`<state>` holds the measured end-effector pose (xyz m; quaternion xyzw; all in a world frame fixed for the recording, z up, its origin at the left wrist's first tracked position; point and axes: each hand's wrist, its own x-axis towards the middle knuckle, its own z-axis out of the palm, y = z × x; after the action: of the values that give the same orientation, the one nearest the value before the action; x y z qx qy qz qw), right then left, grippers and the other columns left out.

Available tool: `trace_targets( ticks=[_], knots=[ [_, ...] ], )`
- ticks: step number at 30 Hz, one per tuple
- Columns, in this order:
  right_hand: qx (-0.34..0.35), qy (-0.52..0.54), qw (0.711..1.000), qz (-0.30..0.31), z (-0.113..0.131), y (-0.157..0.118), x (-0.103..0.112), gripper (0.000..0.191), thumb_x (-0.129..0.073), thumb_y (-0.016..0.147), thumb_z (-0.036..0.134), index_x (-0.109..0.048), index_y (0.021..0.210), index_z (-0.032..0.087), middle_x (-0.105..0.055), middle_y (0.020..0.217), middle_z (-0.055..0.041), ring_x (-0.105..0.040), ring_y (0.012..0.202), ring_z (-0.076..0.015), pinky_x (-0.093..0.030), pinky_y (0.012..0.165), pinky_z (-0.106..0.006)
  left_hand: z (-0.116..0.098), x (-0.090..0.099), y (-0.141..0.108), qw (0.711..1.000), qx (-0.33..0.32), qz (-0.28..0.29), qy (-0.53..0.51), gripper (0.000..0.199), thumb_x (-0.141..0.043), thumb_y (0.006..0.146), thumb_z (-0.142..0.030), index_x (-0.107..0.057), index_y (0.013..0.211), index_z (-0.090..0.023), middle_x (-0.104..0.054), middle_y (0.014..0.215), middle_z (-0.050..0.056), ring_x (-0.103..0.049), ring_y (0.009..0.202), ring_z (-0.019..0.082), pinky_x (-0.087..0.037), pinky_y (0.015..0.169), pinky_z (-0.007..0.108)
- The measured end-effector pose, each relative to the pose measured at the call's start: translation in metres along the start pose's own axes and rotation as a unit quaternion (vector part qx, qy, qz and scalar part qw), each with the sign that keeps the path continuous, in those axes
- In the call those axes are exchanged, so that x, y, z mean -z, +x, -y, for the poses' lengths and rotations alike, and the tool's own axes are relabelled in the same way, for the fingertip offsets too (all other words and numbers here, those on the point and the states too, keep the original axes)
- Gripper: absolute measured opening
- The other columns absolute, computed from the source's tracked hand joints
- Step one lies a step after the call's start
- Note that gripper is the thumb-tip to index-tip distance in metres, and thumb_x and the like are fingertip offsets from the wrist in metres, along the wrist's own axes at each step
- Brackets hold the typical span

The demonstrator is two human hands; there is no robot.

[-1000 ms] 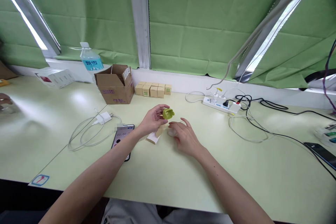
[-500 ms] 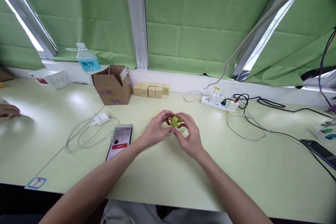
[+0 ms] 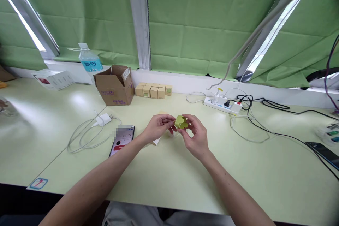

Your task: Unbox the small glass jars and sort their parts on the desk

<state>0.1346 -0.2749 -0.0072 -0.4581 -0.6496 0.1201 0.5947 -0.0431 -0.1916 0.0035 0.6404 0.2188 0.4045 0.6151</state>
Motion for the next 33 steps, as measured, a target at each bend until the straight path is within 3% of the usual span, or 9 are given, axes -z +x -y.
trace_targets(
  ticks=[4, 11, 16, 19, 27, 33],
  knots=[
    [-0.002, 0.009, 1.000, 0.012, 0.006, 0.001, -0.003, 0.036, -0.073, 0.091, 0.027, -0.066, 0.127, 0.028, -0.067, 0.122, -0.0093, -0.068, 0.101, -0.0220, -0.068, 0.078, -0.038, 0.004, -0.001, 0.000, 0.999, -0.015, -0.041, 0.025, 0.037, -0.086, 0.079, -0.047, -0.074, 0.087, -0.013, -0.075, 0.072, 0.005, -0.070, 0.060, 0.017, -0.060, 0.062, 0.031],
    [0.002, 0.019, 0.999, 0.027, 0.010, 0.000, -0.009, 0.037, -0.072, 0.091, 0.025, -0.068, 0.128, 0.029, -0.068, 0.122, -0.0091, -0.069, 0.103, -0.0225, -0.068, 0.077, -0.037, 0.009, -0.009, -0.001, 0.992, -0.074, -0.090, 0.051, 0.024, -0.082, 0.081, -0.037, -0.072, 0.081, -0.016, -0.074, 0.073, 0.004, -0.071, 0.066, 0.016, -0.058, 0.062, 0.027],
    [-0.014, 0.013, 1.000, -0.012, 0.011, 0.001, -0.008, 0.035, -0.073, 0.091, 0.026, -0.068, 0.125, 0.028, -0.068, 0.121, -0.0087, -0.069, 0.100, -0.0213, -0.069, 0.077, -0.037, 0.007, -0.010, -0.003, 0.995, -0.063, -0.069, 0.032, 0.031, -0.081, 0.084, -0.044, -0.072, 0.088, -0.014, -0.074, 0.073, 0.005, -0.071, 0.062, 0.017, -0.061, 0.063, 0.031],
    [-0.033, 0.029, 0.999, -0.002, 0.011, 0.003, -0.007, 0.034, -0.074, 0.090, 0.027, -0.069, 0.123, 0.027, -0.069, 0.118, -0.0080, -0.068, 0.098, -0.0205, -0.069, 0.077, -0.036, 0.006, -0.010, -0.004, 0.995, -0.065, -0.075, 0.030, 0.033, -0.082, 0.084, -0.045, -0.073, 0.087, -0.014, -0.074, 0.073, 0.005, -0.072, 0.063, 0.018, -0.062, 0.063, 0.031],
    [-0.057, 0.051, 0.997, 0.003, 0.004, 0.002, -0.008, 0.033, -0.073, 0.090, 0.028, -0.069, 0.123, 0.027, -0.067, 0.116, -0.0076, -0.066, 0.098, -0.0204, -0.069, 0.077, -0.036, 0.013, -0.015, -0.008, 0.986, -0.111, -0.101, 0.075, 0.013, -0.074, 0.089, -0.027, -0.074, 0.082, -0.016, -0.072, 0.070, 0.002, -0.070, 0.060, 0.014, -0.059, 0.061, 0.026],
    [-0.053, 0.056, 0.997, 0.016, 0.000, 0.000, -0.012, 0.034, -0.071, 0.091, 0.026, -0.068, 0.125, 0.026, -0.066, 0.117, -0.0082, -0.067, 0.099, -0.0208, -0.068, 0.077, -0.037, 0.020, -0.015, -0.008, 0.982, -0.122, -0.111, 0.090, 0.010, -0.071, 0.089, -0.022, -0.075, 0.082, -0.016, -0.072, 0.071, 0.001, -0.068, 0.058, 0.012, -0.057, 0.058, 0.024]
  ],
)
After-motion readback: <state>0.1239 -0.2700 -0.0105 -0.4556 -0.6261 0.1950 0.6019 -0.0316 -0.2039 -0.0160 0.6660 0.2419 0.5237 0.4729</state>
